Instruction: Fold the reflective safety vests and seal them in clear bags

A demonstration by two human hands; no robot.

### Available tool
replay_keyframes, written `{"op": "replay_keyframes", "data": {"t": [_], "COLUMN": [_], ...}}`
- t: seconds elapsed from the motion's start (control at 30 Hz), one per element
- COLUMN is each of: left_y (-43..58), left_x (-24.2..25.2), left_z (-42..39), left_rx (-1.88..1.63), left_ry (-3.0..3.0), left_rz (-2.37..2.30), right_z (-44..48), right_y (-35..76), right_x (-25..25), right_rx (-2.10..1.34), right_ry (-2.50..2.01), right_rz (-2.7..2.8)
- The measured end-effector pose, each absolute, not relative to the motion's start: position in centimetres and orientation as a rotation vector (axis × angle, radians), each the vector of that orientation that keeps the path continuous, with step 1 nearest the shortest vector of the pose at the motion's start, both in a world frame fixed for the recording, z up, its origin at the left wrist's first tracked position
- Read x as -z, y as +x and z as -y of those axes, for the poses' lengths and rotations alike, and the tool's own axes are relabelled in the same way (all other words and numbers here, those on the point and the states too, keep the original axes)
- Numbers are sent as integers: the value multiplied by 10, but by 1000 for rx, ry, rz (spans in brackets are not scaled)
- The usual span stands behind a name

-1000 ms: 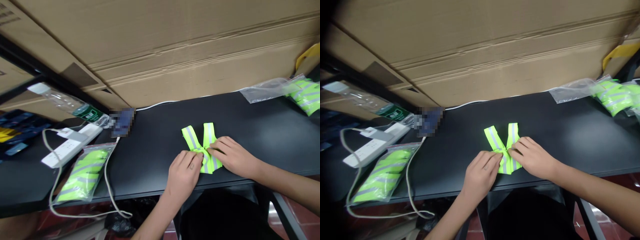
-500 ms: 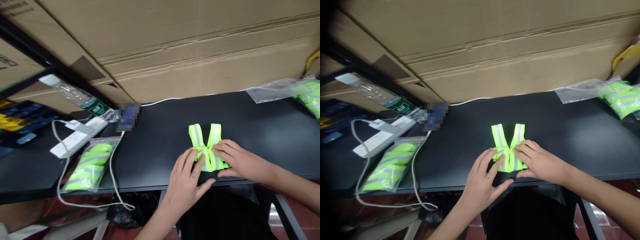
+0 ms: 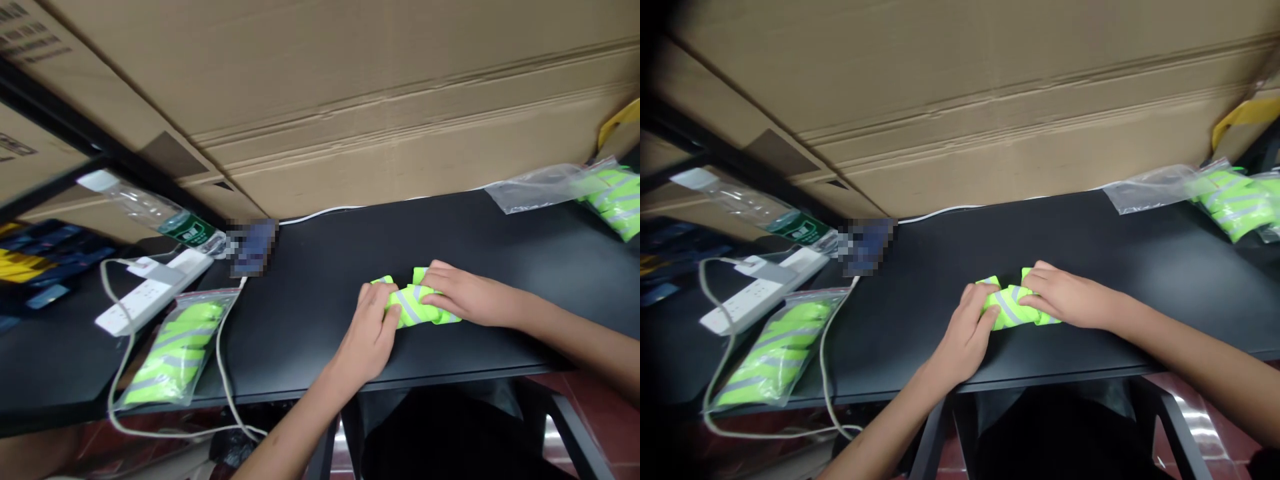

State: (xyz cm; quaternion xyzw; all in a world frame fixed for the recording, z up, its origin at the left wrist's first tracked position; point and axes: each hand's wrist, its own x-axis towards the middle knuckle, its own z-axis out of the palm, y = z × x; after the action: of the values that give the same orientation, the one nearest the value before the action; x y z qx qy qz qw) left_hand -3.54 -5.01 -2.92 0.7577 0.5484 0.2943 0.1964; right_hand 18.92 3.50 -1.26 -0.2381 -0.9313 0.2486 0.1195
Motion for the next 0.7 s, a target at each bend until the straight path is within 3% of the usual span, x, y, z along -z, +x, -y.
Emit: {"op": "replay_keyframes", "data": {"t": [0.23, 0.5, 0.6, 0.7], "left_y": [-38, -45, -42, -39], "left_x": [36, 34, 40, 49], "left_z": [39, 19, 10, 2], "left_rx": [-678, -716, -791, -876], "left_ry": [2035, 1950, 1925, 1884], "left_rz": [-1948, -1770, -1716, -1615], "right_z": [-71, -75, -68, -60], "right_y": [161, 149, 153, 161], "right_x": [14, 39, 43, 43], "right_rx": [-815, -34, 31, -60], "right_ry": [-693, -500, -232, -244], "right_rz": [2802, 2693, 2732, 2804]}}
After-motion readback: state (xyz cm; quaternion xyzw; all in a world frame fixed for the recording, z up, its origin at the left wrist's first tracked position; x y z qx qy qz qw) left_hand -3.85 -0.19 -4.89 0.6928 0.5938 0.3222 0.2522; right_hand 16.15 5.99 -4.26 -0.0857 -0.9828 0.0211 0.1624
